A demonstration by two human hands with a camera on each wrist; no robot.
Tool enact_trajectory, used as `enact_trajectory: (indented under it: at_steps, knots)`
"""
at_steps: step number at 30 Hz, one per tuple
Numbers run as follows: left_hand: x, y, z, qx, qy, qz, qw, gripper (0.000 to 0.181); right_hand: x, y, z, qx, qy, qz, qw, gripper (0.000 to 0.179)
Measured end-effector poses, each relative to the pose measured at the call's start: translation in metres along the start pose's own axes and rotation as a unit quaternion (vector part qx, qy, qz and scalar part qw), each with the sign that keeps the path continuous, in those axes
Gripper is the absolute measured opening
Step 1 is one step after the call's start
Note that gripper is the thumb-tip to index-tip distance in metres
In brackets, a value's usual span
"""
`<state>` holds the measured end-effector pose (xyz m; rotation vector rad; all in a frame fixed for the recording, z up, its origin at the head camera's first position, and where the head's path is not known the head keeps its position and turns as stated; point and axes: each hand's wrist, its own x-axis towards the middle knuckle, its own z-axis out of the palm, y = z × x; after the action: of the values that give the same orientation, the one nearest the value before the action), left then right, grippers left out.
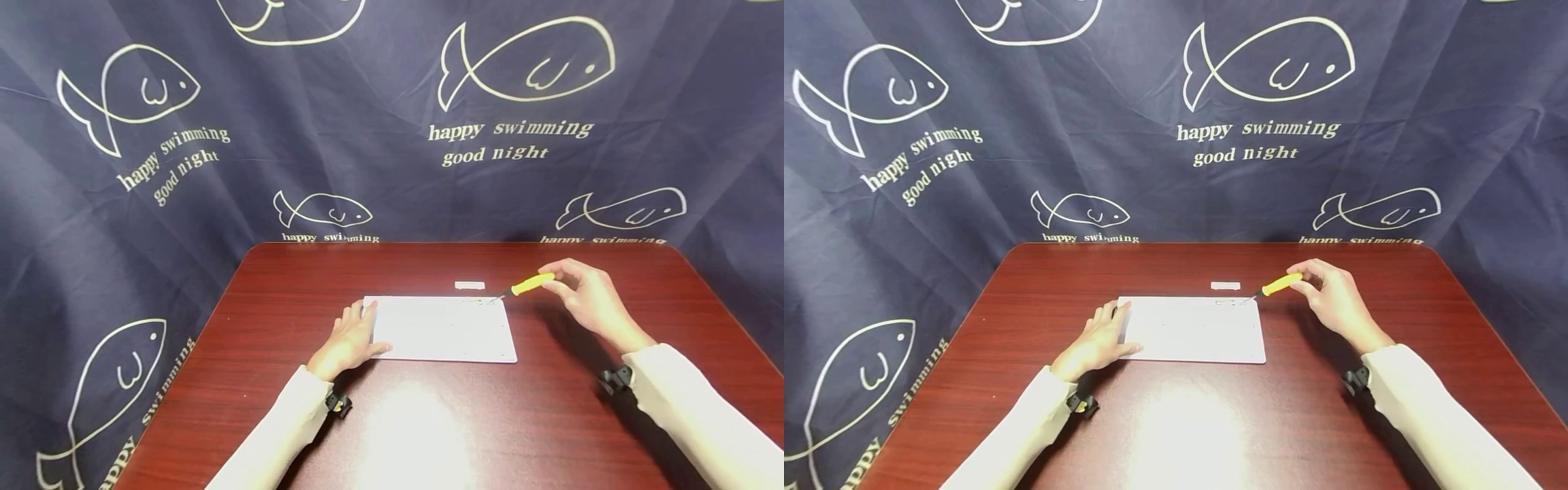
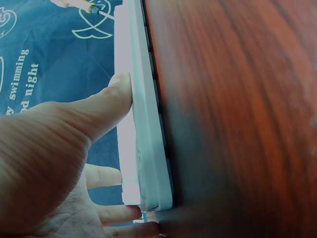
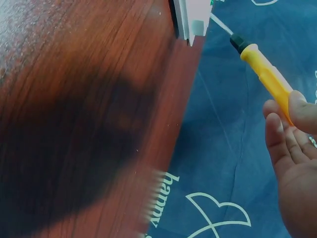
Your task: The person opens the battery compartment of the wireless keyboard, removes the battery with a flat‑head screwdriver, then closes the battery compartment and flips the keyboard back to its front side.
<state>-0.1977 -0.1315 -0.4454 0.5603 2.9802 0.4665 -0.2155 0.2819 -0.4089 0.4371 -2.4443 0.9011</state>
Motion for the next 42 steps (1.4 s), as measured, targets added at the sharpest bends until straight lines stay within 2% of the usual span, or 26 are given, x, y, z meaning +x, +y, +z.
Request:
enact_trajectory:
  at_steps: [16,19,26,31,38,42]
  knots:
    - [-0.001,-0.001,0.002,-0.002,0.005,0.005,1.0,0.085,0.003,-0.003,0.001,0.009,0.008,-0.002,0.9999,0.031]
    - [-0.001,-0.001,0.002,0.0,0.006,0.007,1.0,0.086,0.003,-0.003,0.002,0.007,0.011,0.008,0.9999,0.031]
    - [-0.001,0.0,0.003,0.006,0.0,0.001,1.0,0.085,0.002,0.006,0.005,-0.018,-0.007,0.064,0.9978,0.019]
    - [-0.001,0.002,0.001,0.007,-0.001,-0.001,1.0,0.086,0.0,0.01,0.004,-0.029,-0.018,0.072,0.9968,0.015]
    - [-0.001,0.002,0.001,0.004,0.0,0.002,1.0,0.085,-0.003,0.011,-0.003,-0.015,0.024,0.077,0.9966,0.018]
    - [-0.001,0.002,0.001,0.005,0.002,0.003,1.0,0.086,-0.007,0.014,-0.005,-0.03,0.036,0.087,0.9951,0.018]
